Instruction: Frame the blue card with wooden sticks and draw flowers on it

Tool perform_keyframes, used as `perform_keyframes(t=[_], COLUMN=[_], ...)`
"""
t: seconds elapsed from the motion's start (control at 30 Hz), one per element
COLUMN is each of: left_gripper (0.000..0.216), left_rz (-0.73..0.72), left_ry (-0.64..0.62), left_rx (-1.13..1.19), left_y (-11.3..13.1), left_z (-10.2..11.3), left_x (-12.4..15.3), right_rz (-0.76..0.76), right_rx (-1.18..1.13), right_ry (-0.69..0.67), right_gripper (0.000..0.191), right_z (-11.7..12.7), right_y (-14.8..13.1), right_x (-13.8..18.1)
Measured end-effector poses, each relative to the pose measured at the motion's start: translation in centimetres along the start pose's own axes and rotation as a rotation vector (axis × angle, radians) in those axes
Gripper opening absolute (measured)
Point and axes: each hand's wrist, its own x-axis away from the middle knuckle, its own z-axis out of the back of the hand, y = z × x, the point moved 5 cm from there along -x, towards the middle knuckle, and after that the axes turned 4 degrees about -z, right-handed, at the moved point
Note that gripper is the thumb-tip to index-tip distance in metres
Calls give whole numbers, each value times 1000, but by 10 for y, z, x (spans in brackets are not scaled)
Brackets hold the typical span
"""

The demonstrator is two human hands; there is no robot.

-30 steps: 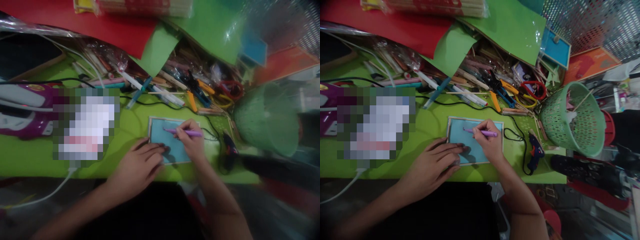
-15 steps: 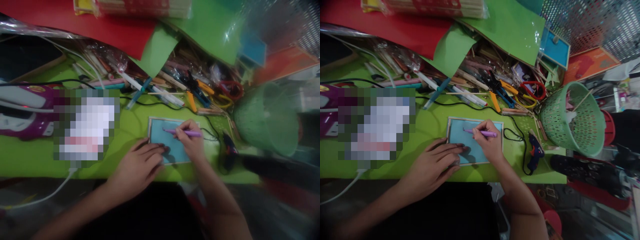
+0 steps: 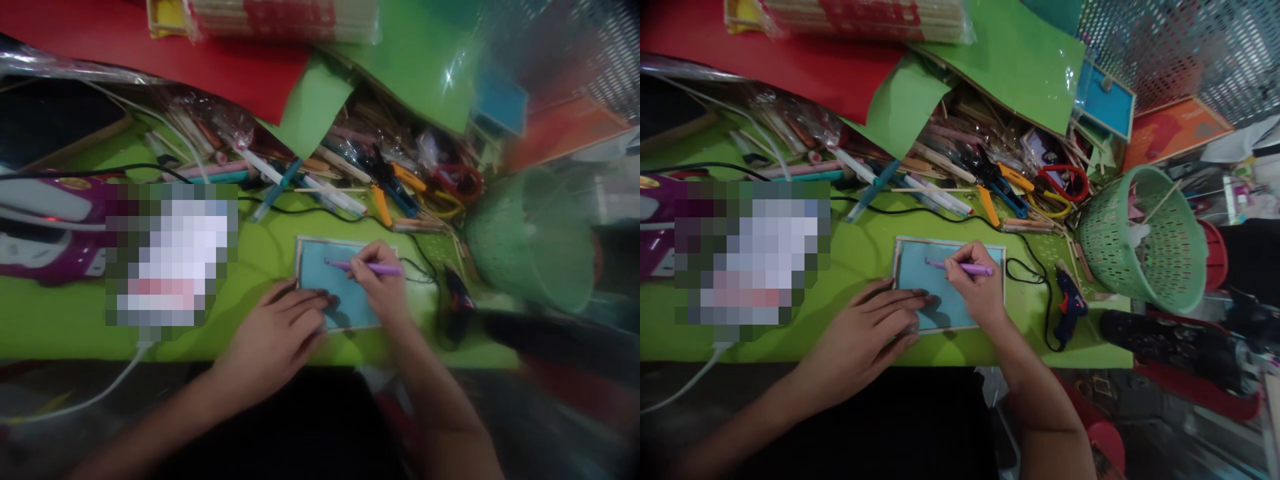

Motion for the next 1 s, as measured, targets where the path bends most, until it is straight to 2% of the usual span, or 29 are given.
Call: perform_keyframes(t=[1.0], left_gripper=[13], left_rz=[-19], left_ry=[3], left_rx=[-24], left_y=[0], left_z=[0], left_x=[0], right_rz=[27], right_rx=[9], right_ry=[38], right_gripper=[15], right_z=[2], right_y=[1], right_x=[0])
